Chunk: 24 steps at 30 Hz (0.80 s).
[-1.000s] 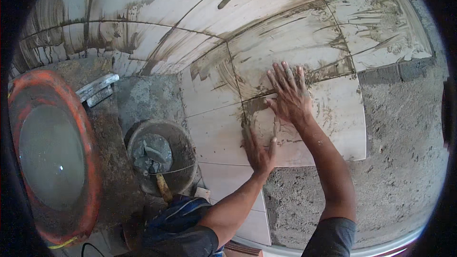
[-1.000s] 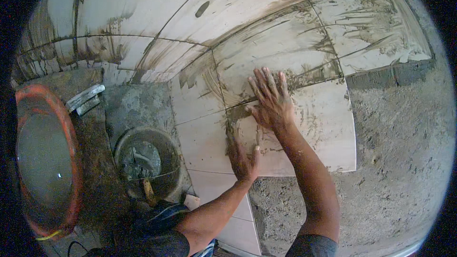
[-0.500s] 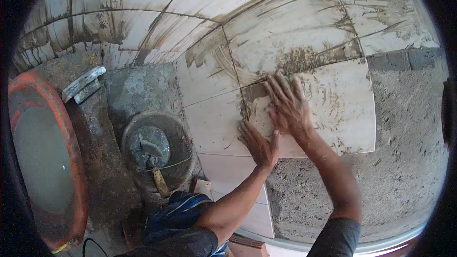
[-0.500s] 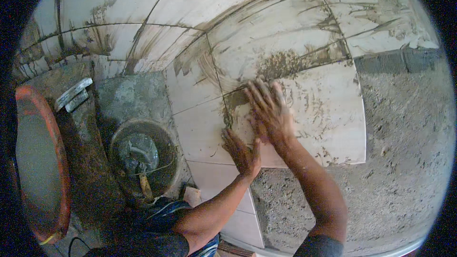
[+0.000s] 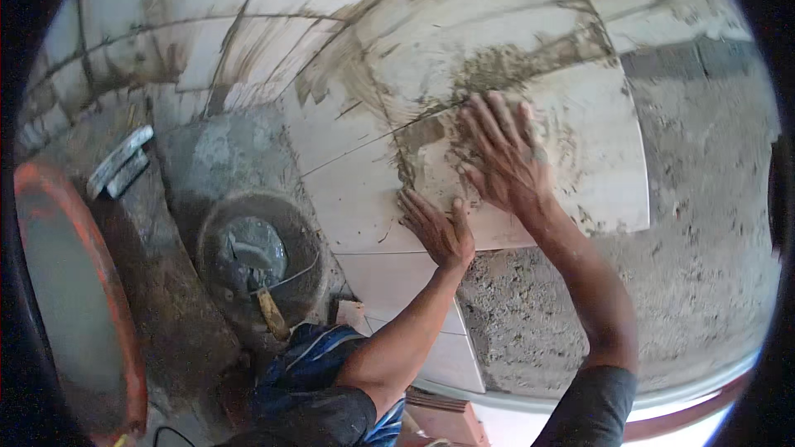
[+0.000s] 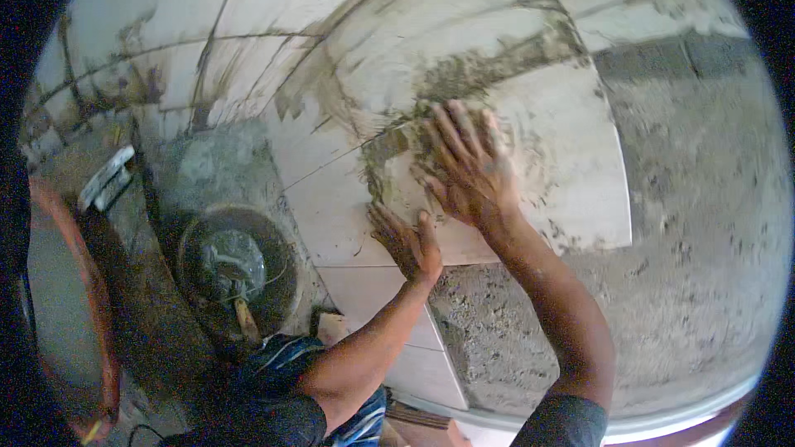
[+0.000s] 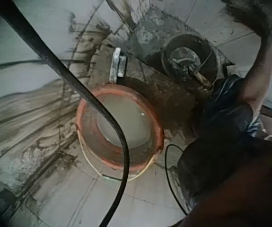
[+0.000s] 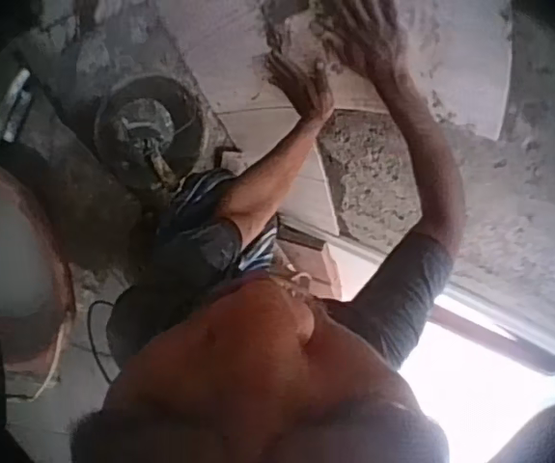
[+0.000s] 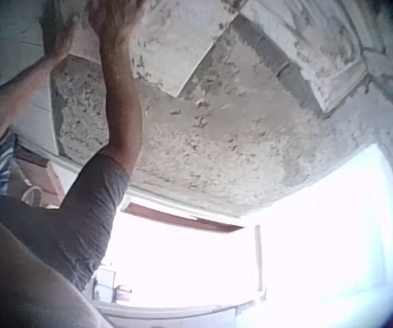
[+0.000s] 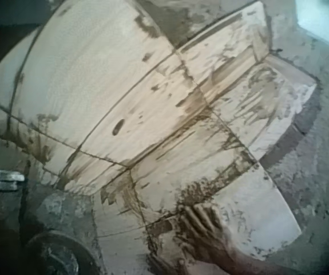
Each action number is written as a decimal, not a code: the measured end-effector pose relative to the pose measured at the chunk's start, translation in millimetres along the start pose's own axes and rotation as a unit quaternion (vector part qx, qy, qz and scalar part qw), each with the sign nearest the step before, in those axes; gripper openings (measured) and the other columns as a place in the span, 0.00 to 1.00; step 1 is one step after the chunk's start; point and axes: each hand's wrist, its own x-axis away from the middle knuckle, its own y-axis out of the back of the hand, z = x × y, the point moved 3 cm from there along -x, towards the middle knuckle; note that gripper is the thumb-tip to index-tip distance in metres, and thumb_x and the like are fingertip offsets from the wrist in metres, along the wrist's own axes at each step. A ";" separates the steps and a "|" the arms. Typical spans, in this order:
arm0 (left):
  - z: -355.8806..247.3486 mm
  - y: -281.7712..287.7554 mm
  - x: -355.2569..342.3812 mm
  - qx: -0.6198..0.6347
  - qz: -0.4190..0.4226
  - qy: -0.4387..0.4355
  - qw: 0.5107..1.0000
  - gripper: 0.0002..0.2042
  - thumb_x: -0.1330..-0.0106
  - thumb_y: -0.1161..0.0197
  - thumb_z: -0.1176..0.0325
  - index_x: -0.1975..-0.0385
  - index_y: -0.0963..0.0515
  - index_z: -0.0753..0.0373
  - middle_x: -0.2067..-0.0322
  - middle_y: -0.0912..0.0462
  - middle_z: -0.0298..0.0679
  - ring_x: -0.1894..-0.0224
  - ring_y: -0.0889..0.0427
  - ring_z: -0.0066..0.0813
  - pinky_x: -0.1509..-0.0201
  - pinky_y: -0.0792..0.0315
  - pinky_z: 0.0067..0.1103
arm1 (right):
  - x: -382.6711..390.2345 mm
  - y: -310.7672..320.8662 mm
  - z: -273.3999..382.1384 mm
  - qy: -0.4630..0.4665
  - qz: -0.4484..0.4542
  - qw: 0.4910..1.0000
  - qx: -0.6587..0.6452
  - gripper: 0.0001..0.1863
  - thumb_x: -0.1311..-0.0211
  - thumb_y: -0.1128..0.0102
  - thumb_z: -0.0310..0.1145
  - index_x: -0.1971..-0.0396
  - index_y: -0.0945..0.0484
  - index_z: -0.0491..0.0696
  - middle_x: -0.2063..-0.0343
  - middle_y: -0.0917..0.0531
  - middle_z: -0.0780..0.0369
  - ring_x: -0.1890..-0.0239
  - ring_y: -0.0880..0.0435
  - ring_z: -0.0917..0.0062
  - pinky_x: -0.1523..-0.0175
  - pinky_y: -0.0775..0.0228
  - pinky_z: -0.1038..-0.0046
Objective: Applying mortar to a tile and pressing it into place on a wall.
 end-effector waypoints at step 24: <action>39.2 -8.9 -16.6 -0.149 -0.016 -0.057 0.987 0.48 0.26 0.64 0.34 0.24 0.68 0.70 0.24 0.66 0.62 0.21 0.68 0.58 0.23 0.71 0.53 | -5.1 40.8 35.6 0.081 -0.094 0.991 0.057 0.39 0.29 0.54 0.59 0.23 0.47 0.59 0.21 0.49 0.68 0.19 0.58 0.71 0.18 0.74 0.53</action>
